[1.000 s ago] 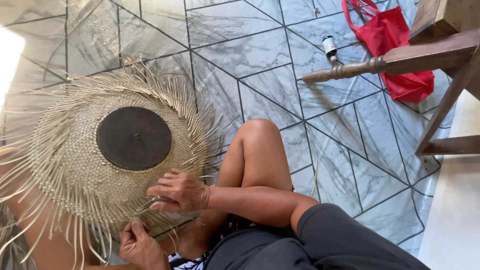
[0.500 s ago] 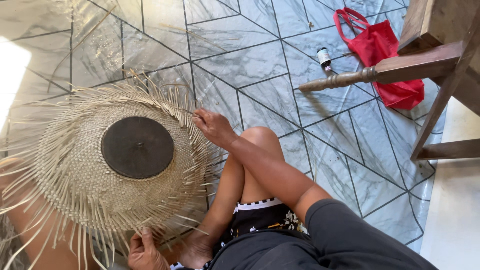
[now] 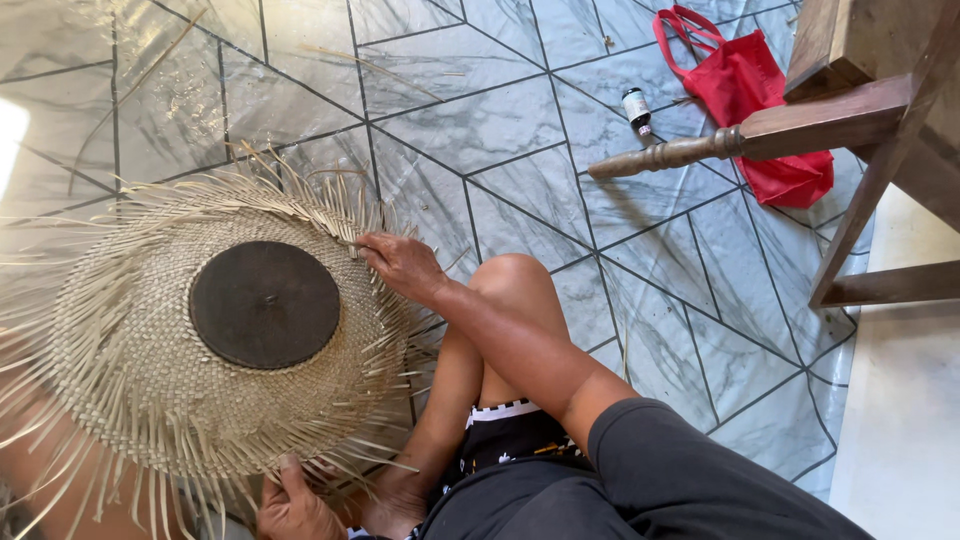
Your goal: The person weaves the edges of a straw hat by hand using thin straw strands.
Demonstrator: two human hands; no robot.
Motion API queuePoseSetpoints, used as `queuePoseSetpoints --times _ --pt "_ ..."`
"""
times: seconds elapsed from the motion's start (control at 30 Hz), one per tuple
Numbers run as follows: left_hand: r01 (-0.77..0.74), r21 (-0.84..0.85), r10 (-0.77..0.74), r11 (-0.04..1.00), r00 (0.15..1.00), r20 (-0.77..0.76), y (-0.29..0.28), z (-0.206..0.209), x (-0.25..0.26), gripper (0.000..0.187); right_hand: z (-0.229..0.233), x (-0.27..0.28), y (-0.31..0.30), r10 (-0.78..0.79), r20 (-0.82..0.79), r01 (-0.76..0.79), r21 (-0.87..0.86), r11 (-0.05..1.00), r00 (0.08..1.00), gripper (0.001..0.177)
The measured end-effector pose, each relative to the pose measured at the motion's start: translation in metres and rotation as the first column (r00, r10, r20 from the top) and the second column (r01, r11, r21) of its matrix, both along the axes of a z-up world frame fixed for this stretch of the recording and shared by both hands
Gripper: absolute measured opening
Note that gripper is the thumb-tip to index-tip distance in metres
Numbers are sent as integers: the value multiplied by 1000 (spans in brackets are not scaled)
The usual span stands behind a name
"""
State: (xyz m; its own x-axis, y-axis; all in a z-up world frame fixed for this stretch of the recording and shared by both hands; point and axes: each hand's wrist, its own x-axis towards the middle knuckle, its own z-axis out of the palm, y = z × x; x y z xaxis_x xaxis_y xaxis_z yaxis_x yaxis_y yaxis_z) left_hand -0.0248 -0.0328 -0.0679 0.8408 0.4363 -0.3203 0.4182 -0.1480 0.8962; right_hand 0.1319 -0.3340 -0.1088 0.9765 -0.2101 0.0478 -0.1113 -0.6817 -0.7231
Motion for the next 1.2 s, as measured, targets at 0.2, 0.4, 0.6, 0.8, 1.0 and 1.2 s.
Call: queuePoseSetpoints --times 0.2,0.4,0.6,0.8,1.0,1.2 --pt "-180 -330 206 927 977 48 3 -27 -11 41 -4 -7 -5 54 -1 -54 -25 998 999 33" --pt "89 400 -138 912 986 95 -6 23 -13 43 -7 -10 -8 69 -24 -69 -3 998 997 36" --pt "108 239 -146 965 978 146 1 -6 -18 51 -1 -13 -9 59 4 -59 6 998 998 30" --pt "161 257 -222 953 948 230 3 -6 -24 50 7 -20 -11 28 -8 -28 32 999 1000 35" --pt "148 156 -179 977 961 212 5 -9 -26 45 11 -25 -10 42 -43 -42 22 999 998 31" --pt "101 99 -121 990 967 222 5 -13 -23 49 7 -22 -8 75 -45 -77 -26 997 996 29"
